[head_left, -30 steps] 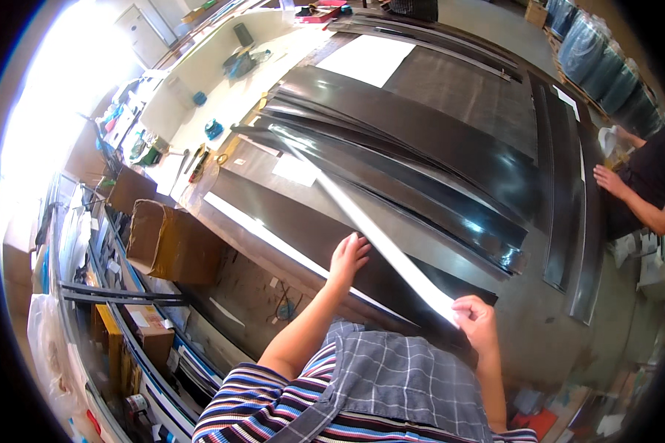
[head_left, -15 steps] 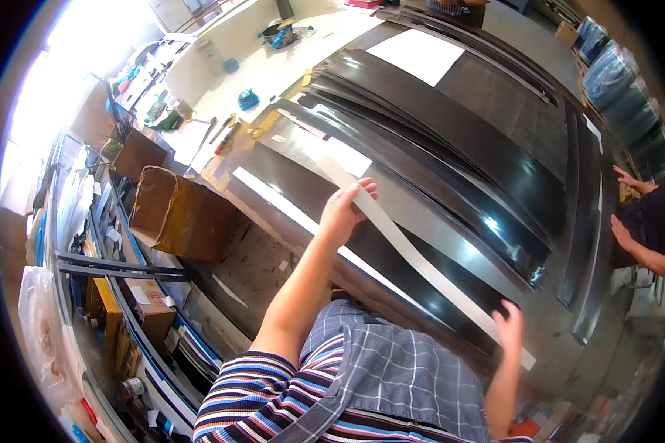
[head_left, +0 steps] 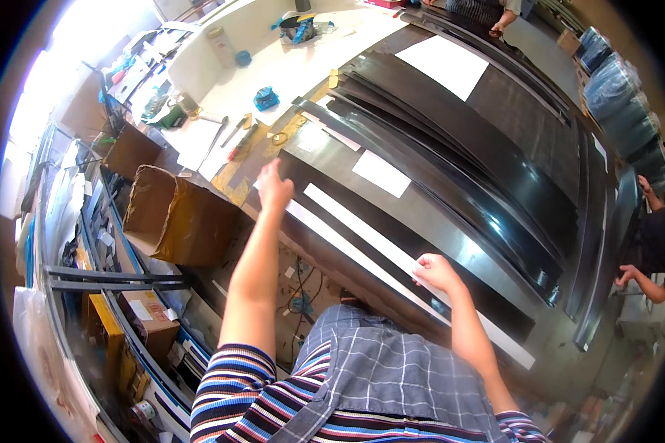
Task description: The person repeatedly applies and removes a long white protective strip along the edge of a large dark glass panel on a workbench. They smooth the strip with their hands, peel it back, and reposition it multiple times. Two coworkers are visible in the background performing similar tasks on adjacent panels.
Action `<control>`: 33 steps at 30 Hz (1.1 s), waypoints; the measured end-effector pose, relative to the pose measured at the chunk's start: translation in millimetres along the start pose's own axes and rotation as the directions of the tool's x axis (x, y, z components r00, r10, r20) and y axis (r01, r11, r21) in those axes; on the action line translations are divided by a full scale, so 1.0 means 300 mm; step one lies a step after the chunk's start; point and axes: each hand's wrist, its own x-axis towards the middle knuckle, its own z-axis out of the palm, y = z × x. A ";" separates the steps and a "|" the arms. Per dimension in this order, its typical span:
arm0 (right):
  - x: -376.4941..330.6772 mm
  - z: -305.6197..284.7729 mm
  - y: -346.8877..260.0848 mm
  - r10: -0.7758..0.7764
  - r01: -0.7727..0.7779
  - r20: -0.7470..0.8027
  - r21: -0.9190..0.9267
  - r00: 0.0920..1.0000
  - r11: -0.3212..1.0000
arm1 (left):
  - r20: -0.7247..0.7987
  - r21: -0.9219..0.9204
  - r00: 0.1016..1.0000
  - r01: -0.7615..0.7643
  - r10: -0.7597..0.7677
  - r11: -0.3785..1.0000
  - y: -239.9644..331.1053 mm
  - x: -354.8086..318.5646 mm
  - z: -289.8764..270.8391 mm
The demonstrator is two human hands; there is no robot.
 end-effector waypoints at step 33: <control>0.152 0.195 -0.130 -0.051 0.052 -0.020 0.060 0.999 0.997 | 0.225 0.080 0.879 -0.446 0.420 0.891 -0.097 -0.280 -0.134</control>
